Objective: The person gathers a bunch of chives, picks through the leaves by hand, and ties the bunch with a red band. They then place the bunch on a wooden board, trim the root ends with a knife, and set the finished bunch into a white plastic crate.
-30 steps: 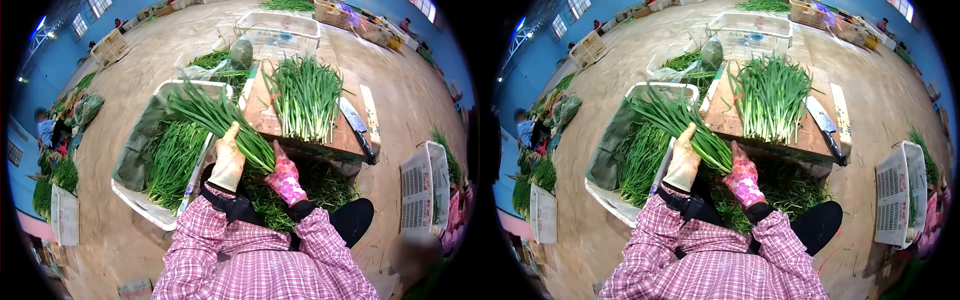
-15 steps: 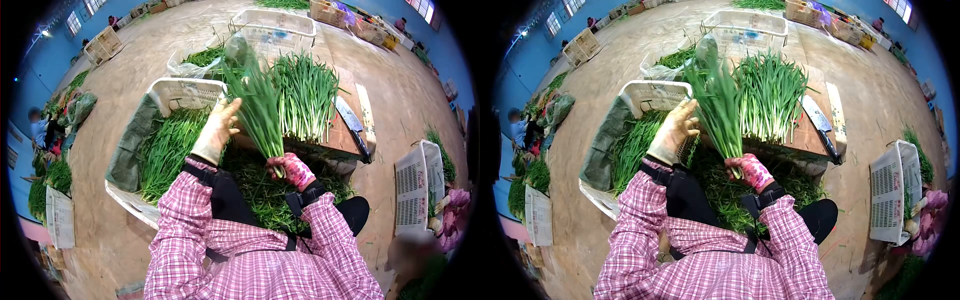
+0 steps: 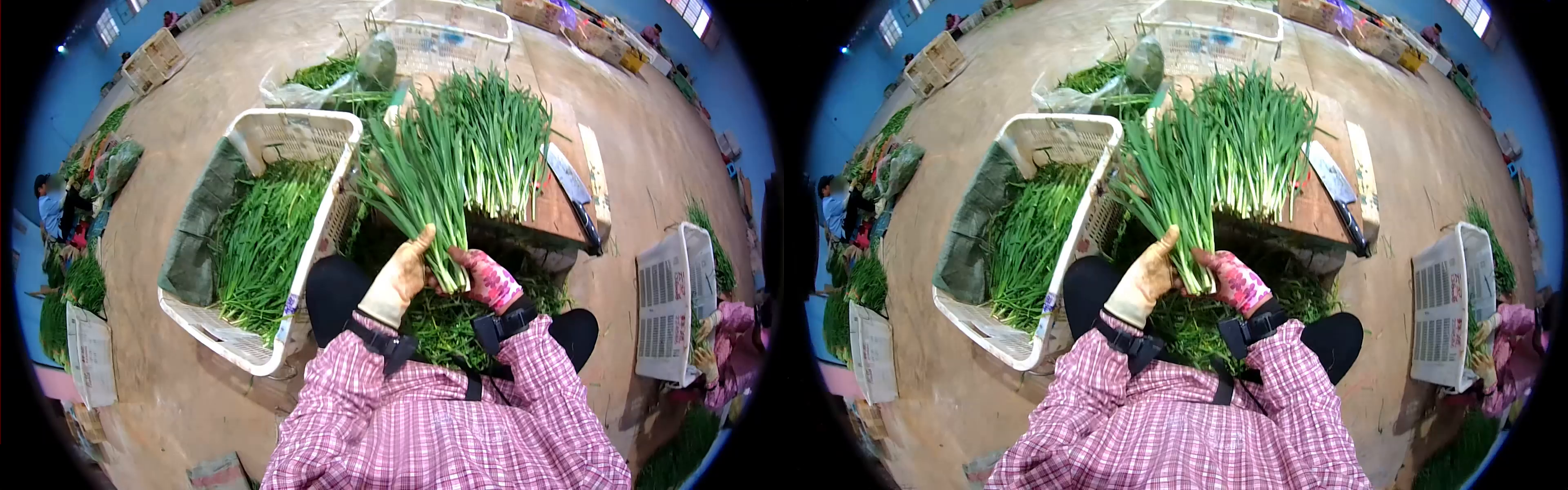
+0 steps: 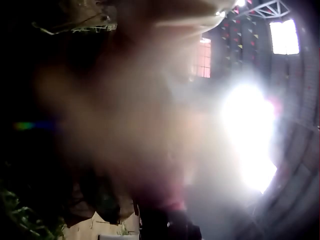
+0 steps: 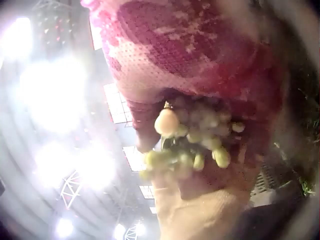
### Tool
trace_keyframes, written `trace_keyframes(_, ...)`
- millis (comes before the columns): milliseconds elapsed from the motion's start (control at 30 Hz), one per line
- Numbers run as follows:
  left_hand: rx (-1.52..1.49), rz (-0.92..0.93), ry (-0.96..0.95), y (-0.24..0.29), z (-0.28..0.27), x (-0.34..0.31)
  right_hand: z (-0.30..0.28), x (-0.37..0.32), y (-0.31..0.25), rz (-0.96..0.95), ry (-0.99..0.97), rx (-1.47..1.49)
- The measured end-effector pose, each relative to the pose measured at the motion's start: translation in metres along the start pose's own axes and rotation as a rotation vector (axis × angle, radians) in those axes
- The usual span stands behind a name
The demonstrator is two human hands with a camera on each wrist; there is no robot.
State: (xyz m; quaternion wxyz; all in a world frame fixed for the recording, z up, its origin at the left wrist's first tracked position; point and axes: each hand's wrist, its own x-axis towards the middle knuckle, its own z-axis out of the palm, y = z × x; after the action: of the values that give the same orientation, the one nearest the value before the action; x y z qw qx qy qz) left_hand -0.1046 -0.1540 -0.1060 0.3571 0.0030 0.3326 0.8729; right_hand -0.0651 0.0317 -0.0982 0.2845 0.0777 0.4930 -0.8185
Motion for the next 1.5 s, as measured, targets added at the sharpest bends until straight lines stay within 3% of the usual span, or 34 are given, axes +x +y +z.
trace_keyframes(33,-0.030,-0.059,0.072,-0.004,-0.004,0.009,0.003,-0.007,-0.005,0.018,0.008,0.007)
trace_keyframes(100,-0.200,-0.090,0.038,-0.007,-0.008,0.013,0.003,-0.014,-0.005,0.013,-0.035,0.224)
trace_keyframes(167,-0.328,-0.135,0.042,-0.014,-0.021,0.020,0.002,-0.016,-0.005,0.035,0.008,0.237)
trace_keyframes(267,-0.391,-0.140,-0.081,-0.018,-0.034,0.024,-0.004,-0.014,-0.004,0.081,-0.045,0.179)
trace_keyframes(300,-0.424,-0.187,-0.220,-0.016,-0.038,0.026,-0.005,-0.015,-0.003,0.089,-0.067,0.150)
trace_keyframes(400,-0.487,-0.057,-0.373,-0.023,-0.024,0.031,-0.001,-0.017,-0.007,0.107,-0.121,0.021)
trace_keyframes(500,-0.690,-0.054,-0.343,-0.028,-0.017,0.031,0.004,-0.033,-0.023,0.184,0.025,-0.103)
trace_keyframes(533,-0.765,-0.156,-0.464,-0.026,-0.018,0.034,-0.001,-0.041,-0.028,0.147,0.077,-0.220)
trace_keyframes(567,-0.749,-0.134,-0.447,-0.028,-0.017,0.035,-0.017,-0.046,-0.030,0.163,0.201,-0.365)
trace_keyframes(633,-0.717,-0.080,-0.415,-0.027,-0.009,0.032,-0.005,-0.047,-0.037,-0.122,0.616,-0.657)
trace_keyframes(667,-0.760,-0.092,-0.382,-0.028,-0.009,0.033,0.011,-0.063,-0.046,-0.300,0.805,-1.082)
trace_keyframes(700,-0.759,-0.099,-0.382,-0.027,-0.009,0.034,0.019,-0.070,-0.047,-0.439,0.704,-1.014)
trace_keyframes(767,-0.752,-0.115,-0.380,-0.026,-0.009,0.035,0.045,-0.073,-0.048,-0.469,0.558,-1.241)
trace_keyframes(800,-0.695,-0.082,-0.380,-0.026,-0.007,0.035,0.047,-0.065,-0.042,-0.477,0.590,-1.548)
trace_keyframes(900,-0.814,-0.081,-0.430,-0.031,-0.015,0.039,0.031,-0.050,-0.033,-0.601,0.652,-1.434)
trace_keyframes(967,-0.689,-0.060,-0.309,-0.034,-0.020,0.040,0.031,-0.052,-0.037,-0.453,0.630,-1.166)
trace_keyframes(1067,-0.680,-0.068,-0.302,-0.029,-0.007,0.037,0.026,-0.051,-0.038,-0.593,0.598,-1.369)
trace_keyframes(1133,-0.646,-0.070,-0.194,-0.033,-0.012,0.042,0.032,-0.056,-0.044,-0.719,0.520,-1.463)
trace_keyframes(1167,-0.631,-0.069,-0.137,-0.037,-0.014,0.044,0.037,-0.058,-0.043,-0.678,0.481,-1.439)
trace_keyframes(1233,-0.609,-0.070,-0.084,-0.036,-0.010,0.044,0.048,-0.060,-0.044,-0.482,0.490,-1.774)
trace_keyframes(1367,-0.620,-0.065,-0.107,-0.034,-0.007,0.041,0.035,-0.053,-0.032,-0.407,0.627,-1.969)
trace_keyframes(1500,-0.592,-0.074,-0.069,-0.036,-0.011,0.043,0.026,-0.048,-0.026,-0.440,0.645,-1.981)
